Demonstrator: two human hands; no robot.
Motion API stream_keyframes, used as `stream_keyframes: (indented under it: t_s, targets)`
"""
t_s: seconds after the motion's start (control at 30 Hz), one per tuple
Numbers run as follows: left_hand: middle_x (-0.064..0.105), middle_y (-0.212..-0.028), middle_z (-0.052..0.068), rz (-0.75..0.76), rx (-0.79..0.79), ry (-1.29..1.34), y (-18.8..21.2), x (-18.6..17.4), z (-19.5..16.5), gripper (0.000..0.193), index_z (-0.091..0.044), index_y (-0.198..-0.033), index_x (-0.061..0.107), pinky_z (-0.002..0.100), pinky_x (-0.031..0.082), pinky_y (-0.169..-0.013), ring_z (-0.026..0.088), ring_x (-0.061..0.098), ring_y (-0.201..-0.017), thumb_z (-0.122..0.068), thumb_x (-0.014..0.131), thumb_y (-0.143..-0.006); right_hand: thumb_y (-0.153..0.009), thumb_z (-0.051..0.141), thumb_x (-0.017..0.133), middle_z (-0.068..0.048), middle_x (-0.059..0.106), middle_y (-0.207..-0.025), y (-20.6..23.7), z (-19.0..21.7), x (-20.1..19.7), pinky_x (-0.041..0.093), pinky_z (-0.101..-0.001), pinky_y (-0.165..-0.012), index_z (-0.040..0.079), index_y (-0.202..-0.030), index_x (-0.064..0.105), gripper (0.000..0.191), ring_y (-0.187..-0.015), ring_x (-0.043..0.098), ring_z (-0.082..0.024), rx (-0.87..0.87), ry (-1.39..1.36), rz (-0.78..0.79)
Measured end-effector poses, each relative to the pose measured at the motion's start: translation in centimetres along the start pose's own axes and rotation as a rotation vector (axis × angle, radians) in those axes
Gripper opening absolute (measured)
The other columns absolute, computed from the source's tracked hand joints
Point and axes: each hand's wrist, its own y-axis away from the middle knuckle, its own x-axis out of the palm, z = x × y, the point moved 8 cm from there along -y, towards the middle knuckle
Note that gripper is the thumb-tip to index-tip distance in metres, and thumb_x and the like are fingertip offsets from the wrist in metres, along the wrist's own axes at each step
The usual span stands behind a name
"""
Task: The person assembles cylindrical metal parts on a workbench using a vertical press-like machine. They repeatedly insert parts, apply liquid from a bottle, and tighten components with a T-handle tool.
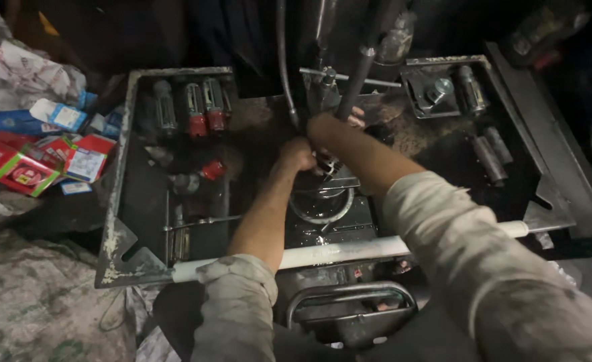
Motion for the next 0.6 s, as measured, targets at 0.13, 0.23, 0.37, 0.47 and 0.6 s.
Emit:
stream_keyframes:
  t_s: [0.13, 0.23, 0.37, 0.47, 0.6]
  targets:
    - [0.072, -0.123, 0.012, -0.105, 0.101, 0.069, 0.2, -0.6, -0.7, 0.064, -0.016, -0.121, 0.073, 0.047, 0.054, -0.098, 0.032, 0.068, -0.117, -0.037, 0.094, -0.064, -0.067, 0.055, 0.075, -0.011, 0.058, -0.138, 0.4, 2.5, 1.5, 0.022, -0.0553, -0.118, 0.014, -0.134, 0.062, 0.079, -0.134, 0.049, -0.033, -0.101, 0.328, -0.187]
    - [0.073, -0.121, 0.011, -0.064, 0.116, 0.108, 0.4, -0.2, -0.7, 0.072, -0.017, -0.121, 0.073, 0.047, 0.054, -0.097, 0.031, 0.069, -0.115, -0.034, 0.098, -0.056, -0.066, 0.058, 0.076, -0.010, 0.057, -0.140, 3.8, 2.0, 4.0, 0.019, -0.0561, -0.120, 0.015, -0.136, 0.061, 0.084, -0.136, 0.048, -0.033, -0.180, 0.688, -0.439]
    - [0.074, -0.119, 0.013, -0.060, 0.139, 0.125, 0.4, -0.4, -1.0, 0.078, -0.017, -0.124, 0.072, 0.046, 0.055, -0.096, 0.032, 0.070, -0.114, -0.032, 0.100, -0.053, -0.060, 0.057, 0.077, -0.009, 0.048, -0.147, 8.9, -1.7, 6.0, 0.020, -0.0564, -0.117, 0.017, -0.140, 0.049, 0.093, -0.138, 0.043, -0.029, -0.419, 0.671, -0.703]
    - [0.074, -0.118, 0.013, -0.072, 0.215, 0.086, 0.0, -0.4, -1.7, 0.081, -0.019, -0.127, 0.070, 0.045, 0.055, -0.095, 0.033, 0.070, -0.113, -0.031, 0.100, -0.053, -0.085, 0.040, 0.077, -0.014, 0.047, -0.138, 11.7, -5.8, 2.4, 0.036, -0.0576, -0.108, 0.010, -0.130, 0.045, 0.063, -0.130, 0.045, -0.025, -0.192, -0.056, -1.130]
    - [0.074, -0.117, 0.014, -0.116, 0.281, 0.163, 0.0, -0.4, -2.0, 0.095, -0.019, -0.134, 0.063, 0.043, 0.055, -0.098, 0.032, 0.071, -0.112, -0.033, 0.100, -0.048, -0.093, 0.029, 0.074, -0.013, 0.062, -0.106, 7.5, -11.1, 1.0, 0.053, -0.0372, -0.088, -0.001, -0.121, 0.055, 0.045, -0.098, 0.063, -0.019, -0.117, -1.551, -1.022]
